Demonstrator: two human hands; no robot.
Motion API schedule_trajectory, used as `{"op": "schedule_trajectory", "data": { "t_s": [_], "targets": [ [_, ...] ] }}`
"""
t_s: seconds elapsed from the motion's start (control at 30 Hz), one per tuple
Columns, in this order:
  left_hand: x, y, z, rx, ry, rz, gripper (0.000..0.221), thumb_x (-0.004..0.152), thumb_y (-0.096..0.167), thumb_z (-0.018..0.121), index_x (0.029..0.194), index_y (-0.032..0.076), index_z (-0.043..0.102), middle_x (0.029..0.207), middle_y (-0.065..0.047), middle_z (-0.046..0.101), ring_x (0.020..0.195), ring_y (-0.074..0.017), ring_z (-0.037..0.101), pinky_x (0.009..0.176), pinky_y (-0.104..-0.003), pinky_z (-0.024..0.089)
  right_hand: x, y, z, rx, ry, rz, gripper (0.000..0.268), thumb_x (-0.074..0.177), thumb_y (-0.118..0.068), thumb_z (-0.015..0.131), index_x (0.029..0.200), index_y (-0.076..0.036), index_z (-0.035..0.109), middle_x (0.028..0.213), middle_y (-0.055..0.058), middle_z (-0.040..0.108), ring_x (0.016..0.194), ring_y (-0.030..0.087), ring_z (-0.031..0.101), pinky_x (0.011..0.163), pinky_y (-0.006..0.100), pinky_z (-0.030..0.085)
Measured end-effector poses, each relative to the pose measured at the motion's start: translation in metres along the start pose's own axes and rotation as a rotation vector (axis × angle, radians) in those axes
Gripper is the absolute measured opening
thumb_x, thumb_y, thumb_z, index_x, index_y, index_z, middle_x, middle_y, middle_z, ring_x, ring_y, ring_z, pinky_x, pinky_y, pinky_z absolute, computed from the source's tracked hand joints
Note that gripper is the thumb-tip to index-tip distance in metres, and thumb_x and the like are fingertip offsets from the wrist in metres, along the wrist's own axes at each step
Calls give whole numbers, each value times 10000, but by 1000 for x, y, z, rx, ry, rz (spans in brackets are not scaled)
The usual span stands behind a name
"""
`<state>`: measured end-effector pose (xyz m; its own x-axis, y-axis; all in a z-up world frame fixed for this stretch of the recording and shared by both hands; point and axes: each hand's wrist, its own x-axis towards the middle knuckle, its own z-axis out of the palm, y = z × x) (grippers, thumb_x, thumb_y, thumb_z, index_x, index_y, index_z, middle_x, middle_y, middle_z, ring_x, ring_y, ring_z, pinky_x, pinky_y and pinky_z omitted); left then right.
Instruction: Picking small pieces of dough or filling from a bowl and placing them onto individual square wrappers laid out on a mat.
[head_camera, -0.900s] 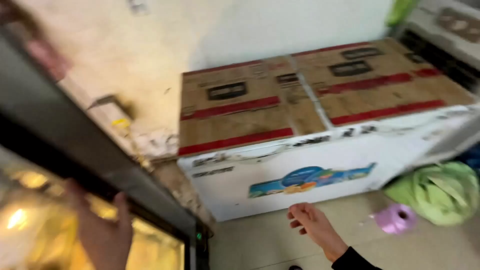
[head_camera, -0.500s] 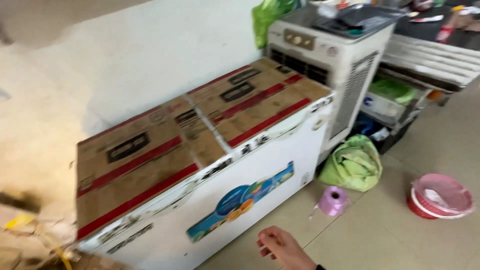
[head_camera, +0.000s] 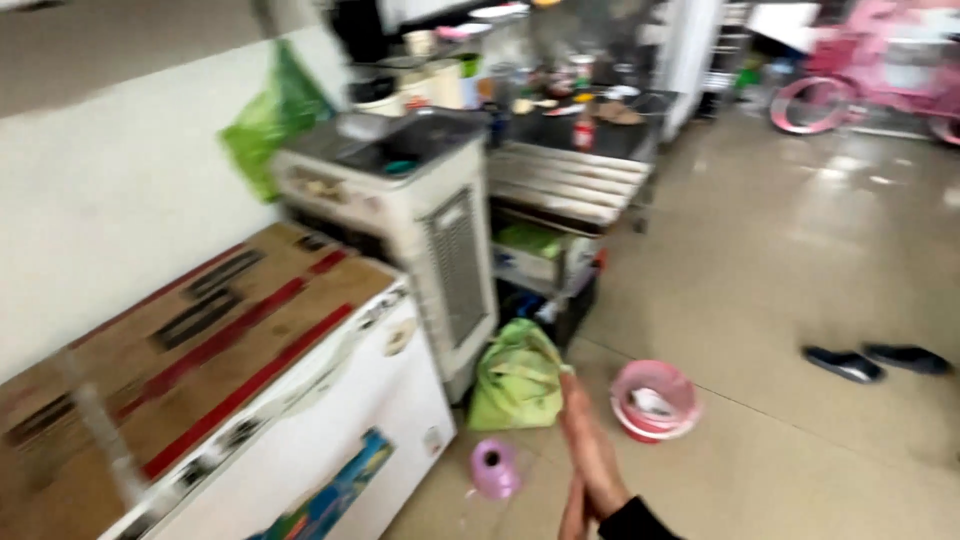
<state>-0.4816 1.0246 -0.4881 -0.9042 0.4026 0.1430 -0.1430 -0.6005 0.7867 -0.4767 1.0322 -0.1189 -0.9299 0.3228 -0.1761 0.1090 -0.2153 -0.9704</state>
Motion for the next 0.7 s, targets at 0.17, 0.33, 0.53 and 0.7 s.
{"op": "schedule_trajectory", "data": {
  "t_s": [0.17, 0.33, 0.53, 0.7],
  "targets": [
    [9, 188, 239, 290, -215, 194, 748, 1174, 408, 445, 1706, -109, 348, 1818, -295, 361, 1693, -383, 386, 1334, -437, 342, 47, -13, -117, 242, 158, -221, 733, 1118, -380, 441, 1768, -52, 360, 1886, 68, 363, 1728, 217, 326, 1376, 393, 256],
    [196, 181, 297, 118, -221, -103, 642, 1128, 346, 498, 1641, -40, 518, 1777, -155, 494, 1630, -264, 467, 1300, -397, 383, 78, -36, -175, -171, 272, -312, 754, 1131, -398, 216, 1817, -97, 130, 1939, 79, 141, 1780, 237, 133, 1390, 424, 144],
    [379, 141, 383, 349, -272, -121, 607, 1152, 337, 367, 1665, 64, 544, 1771, -84, 549, 1620, -231, 537, 1348, -350, 384, 210, -112, -274, -130, 176, -102, 830, 1115, -569, 192, 1815, -140, 69, 1943, 76, -28, 1785, 273, -16, 1408, 512, 88],
    [323, -2, 484, 156, -506, 38, 825, 1014, 121, 428, 1798, 32, 188, 1928, -177, 103, 1772, -328, 148, 1393, -466, 130, 322, -184, -430, 39, 428, -252, 736, 1116, -413, 357, 1774, -85, 327, 1915, -6, 307, 1751, 149, 288, 1398, 328, 174]
  ]
}}
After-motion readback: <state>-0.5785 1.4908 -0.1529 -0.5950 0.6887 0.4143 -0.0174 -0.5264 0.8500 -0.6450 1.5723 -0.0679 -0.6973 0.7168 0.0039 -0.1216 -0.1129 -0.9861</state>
